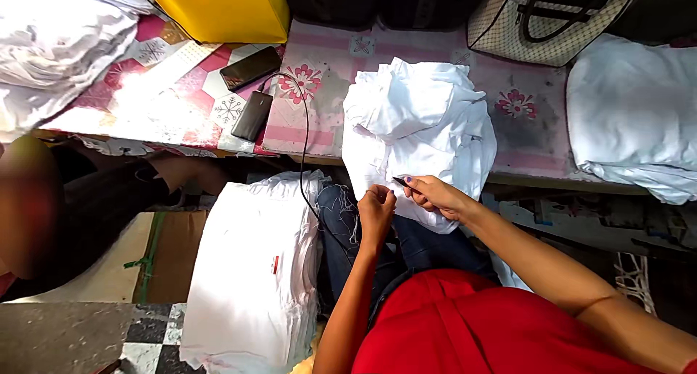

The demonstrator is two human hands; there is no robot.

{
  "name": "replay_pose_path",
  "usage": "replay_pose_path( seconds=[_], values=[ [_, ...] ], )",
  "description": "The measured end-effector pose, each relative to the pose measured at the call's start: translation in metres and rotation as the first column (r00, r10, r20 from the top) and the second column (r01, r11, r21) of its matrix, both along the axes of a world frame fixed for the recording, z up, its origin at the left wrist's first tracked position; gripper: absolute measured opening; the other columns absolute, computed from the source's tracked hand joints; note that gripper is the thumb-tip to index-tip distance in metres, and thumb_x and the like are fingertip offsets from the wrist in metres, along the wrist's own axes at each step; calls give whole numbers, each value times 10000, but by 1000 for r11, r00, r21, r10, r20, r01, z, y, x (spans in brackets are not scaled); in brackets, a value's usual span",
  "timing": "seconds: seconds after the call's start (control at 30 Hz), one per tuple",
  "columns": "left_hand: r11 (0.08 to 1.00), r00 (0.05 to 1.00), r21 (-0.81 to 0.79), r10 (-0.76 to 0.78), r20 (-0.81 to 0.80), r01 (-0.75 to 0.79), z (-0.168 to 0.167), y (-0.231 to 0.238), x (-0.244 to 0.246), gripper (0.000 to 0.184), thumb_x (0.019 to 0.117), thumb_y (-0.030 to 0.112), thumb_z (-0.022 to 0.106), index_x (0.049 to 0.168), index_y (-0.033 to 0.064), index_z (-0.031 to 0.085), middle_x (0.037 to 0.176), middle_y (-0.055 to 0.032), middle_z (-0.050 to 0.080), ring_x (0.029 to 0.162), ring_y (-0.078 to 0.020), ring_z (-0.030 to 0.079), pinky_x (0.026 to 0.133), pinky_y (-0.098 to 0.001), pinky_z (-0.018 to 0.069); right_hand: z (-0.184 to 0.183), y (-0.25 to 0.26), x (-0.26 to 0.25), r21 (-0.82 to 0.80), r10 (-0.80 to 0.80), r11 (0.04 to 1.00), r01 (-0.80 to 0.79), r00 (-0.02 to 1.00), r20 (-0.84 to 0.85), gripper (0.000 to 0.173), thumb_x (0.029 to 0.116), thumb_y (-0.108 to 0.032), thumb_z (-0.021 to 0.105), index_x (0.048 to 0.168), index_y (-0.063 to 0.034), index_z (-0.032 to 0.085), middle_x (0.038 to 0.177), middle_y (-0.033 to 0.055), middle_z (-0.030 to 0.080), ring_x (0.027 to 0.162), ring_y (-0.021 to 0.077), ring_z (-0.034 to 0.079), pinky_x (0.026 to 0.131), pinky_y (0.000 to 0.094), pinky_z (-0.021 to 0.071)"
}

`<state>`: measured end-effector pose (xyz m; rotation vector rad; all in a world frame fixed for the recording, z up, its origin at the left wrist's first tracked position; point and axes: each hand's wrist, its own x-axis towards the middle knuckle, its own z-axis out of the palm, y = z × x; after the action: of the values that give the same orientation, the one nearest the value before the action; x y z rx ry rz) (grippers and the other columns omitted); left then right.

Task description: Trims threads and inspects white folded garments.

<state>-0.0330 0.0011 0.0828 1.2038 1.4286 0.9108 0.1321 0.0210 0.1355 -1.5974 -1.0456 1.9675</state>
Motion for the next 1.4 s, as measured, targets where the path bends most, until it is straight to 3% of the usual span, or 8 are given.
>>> replay_pose_path(
  seconds=[0.17, 0.33, 0.57, 0.77, 0.93, 1.03, 1.23, 1.4],
  values=[
    [968, 940, 109, -187, -285, 225, -25, 9, 8, 229, 965, 112, 648, 1000, -108, 699, 933, -224, 704, 830, -297, 703, 824, -456, 577, 12, -15, 9, 59, -22, 998, 25, 999, -50, 404, 1139, -316, 285, 939, -107, 566, 549, -113, 321, 432, -5, 263, 430, 165, 235],
    [627, 455, -390, -769, -450, 674, 65, 16, -13, 330, 1038, 271, 582, 1117, -16, 725, 1080, -248, 712, 1088, -436, 667, 949, -649, 484, 16, -43, 59, 472, -261, 871, 140, 944, 202, 328, 1101, -276, 399, 1026, -55, 630, 690, -98, 460, 565, -16, 408, 541, 179, 371],
    [945, 808, 150, -159, -568, 291, 54, 69, 39, 393, 990, 294, 684, 1240, -8, 669, 1197, -245, 666, 1059, -436, 665, 855, -634, 527, -7, -44, 61, 624, -405, 774, 104, 839, 363, 291, 1044, -189, 529, 1206, 52, 557, 907, 101, 604, 720, 127, 557, 676, 323, 491],
    [829, 708, -76, -516, -483, 553, 46, 50, 11, 243, 1012, 157, 593, 1088, -20, 740, 1105, -202, 719, 1090, -351, 680, 987, -571, 508, -17, -39, 54, 538, -366, 841, -62, 667, 649, 483, 943, -368, 716, 1211, 29, 653, 875, 191, 674, 801, 367, 647, 757, 588, 499],
    [768, 797, 513, 6, -605, 384, 29, 13, 27, 472, 851, 338, 799, 1216, 46, 730, 1283, -234, 663, 1211, -442, 614, 984, -599, 492, -4, -44, 53, 672, -368, 735, -93, 778, 510, 329, 1032, -257, 579, 1112, 55, 645, 838, 170, 666, 751, 286, 650, 720, 480, 529],
    [686, 821, 647, 126, -556, 333, 17, 33, 27, 237, 829, 109, 763, 1030, -16, 764, 1162, -258, 700, 1102, -458, 666, 899, -590, 538, 41, -36, 42, 745, -385, 667, 1, 856, 344, 287, 1056, -245, 517, 1013, 22, 612, 722, 30, 558, 635, 79, 542, 627, 273, 472],
    [882, 974, 470, 116, -197, -10, 72, 110, -3, 234, 973, 81, 635, 1133, -87, 666, 907, -186, 720, 750, -244, 711, 733, -437, 601, 101, 90, 17, 864, -391, 487, 126, 916, 87, 327, 1104, -264, 432, 1130, 26, 580, 754, 39, 643, 556, 78, 515, 548, 282, 458],
    [926, 976, 334, 208, -67, -174, 17, 131, -12, 257, 1018, 108, 610, 1164, -101, 641, 917, -170, 717, 736, -182, 710, 721, -364, 619, 14, 212, -22, 802, -377, 591, -90, 848, 373, 412, 1116, -276, 367, 1220, 37, 615, 989, 187, 723, 946, 359, 706, 863, 585, 537]
  ],
)
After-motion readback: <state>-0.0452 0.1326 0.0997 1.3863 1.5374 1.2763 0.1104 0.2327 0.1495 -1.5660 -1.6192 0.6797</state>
